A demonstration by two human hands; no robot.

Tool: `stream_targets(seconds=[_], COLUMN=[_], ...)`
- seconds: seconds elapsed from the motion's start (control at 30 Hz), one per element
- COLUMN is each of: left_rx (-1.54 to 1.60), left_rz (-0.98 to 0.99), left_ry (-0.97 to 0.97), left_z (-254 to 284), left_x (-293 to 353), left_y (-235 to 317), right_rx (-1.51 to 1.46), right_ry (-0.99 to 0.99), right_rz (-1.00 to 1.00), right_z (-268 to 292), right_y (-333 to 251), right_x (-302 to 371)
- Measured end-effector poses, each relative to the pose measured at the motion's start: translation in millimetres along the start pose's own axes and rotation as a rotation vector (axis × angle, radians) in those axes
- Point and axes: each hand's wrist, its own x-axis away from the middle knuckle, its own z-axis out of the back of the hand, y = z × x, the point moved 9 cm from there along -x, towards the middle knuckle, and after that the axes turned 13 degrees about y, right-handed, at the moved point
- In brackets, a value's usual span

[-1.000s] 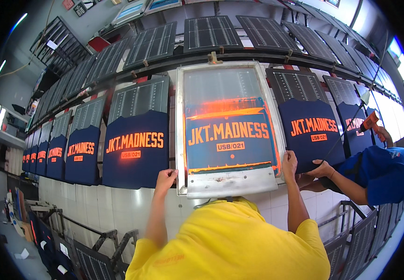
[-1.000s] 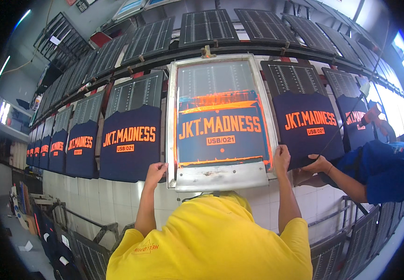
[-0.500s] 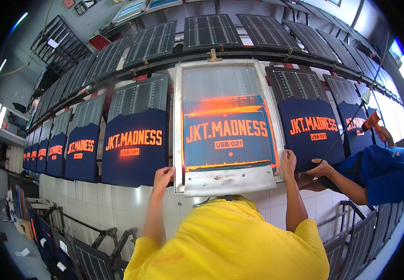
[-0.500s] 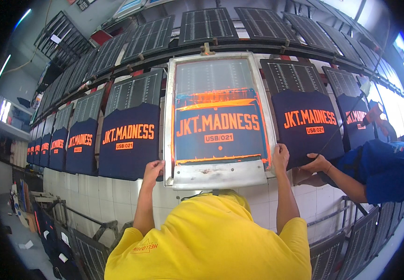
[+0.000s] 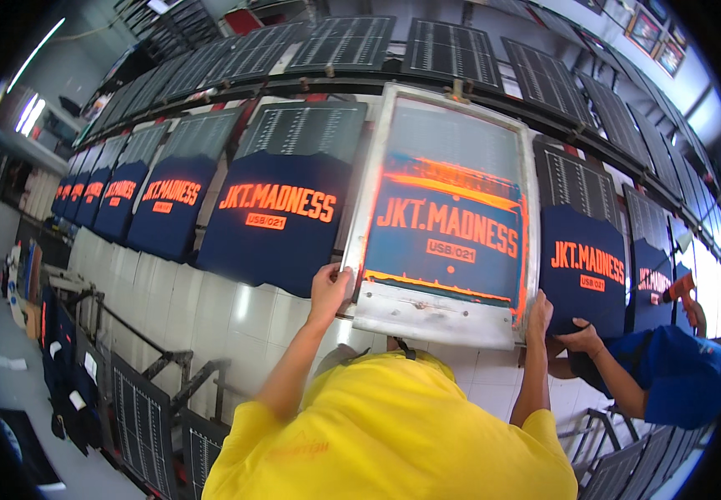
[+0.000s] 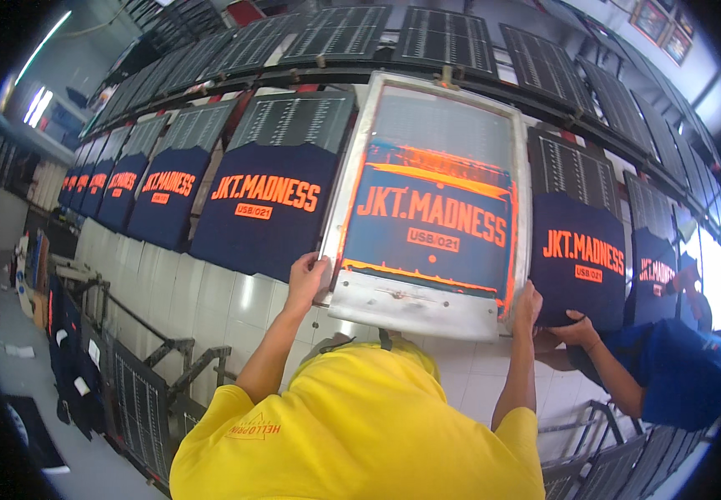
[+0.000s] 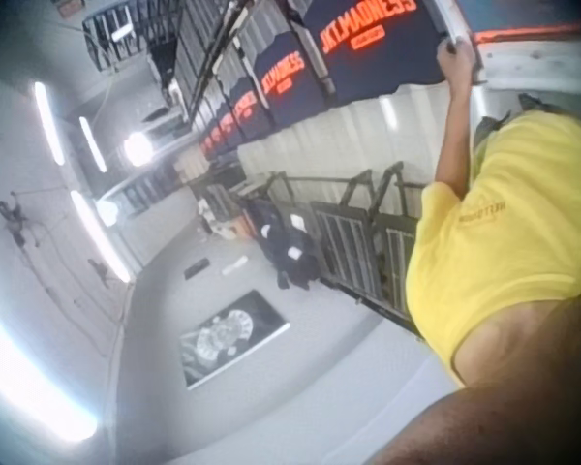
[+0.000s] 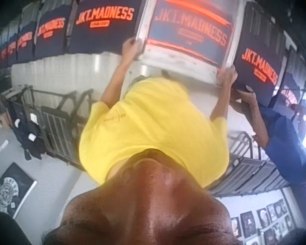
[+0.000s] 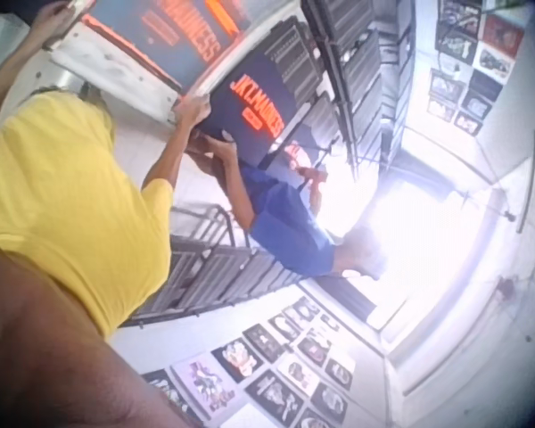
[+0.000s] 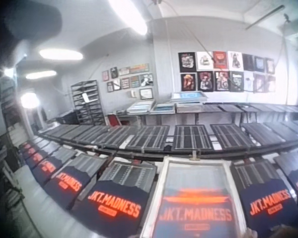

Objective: The person spreads ink across a screen using a squeegee to print designs onto t-shirts and moves the screen to the next shirt in a row.

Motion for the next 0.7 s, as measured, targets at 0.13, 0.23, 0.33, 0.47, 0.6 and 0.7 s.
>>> stream_targets(seconds=[0.13, 0.23, 0.33, 0.47, 0.6, 0.7], left_rx=[0.027, 0.110, 0.083, -0.012, 0.000, 0.043], left_rz=[-0.046, 0.010, -0.022, -0.112, 0.010, -0.008], left_ry=[-0.015, -0.007, 0.034, 0.075, 0.157, 0.124], left_z=[14, 38, 81, 155, 256, 336], left_x=[-5, -9, -32, -77, -126, -177], left_y=[0, 2, -2, -14, -42, -65], right_rx=[0.008, 0.027, 0.005, -0.064, -0.205, -0.227], right_ry=[-0.035, -0.009, -0.018, -0.049, -0.115, -0.198], right_rz=[0.067, 0.129, 0.134, 0.106, 0.144, 0.136], right_z=[7, 5, -16, -55, -115, -170], right_y=[-2, -23, -53, -68, -90, -110], right_x=[5, 26, 73, 142, 222, 293])
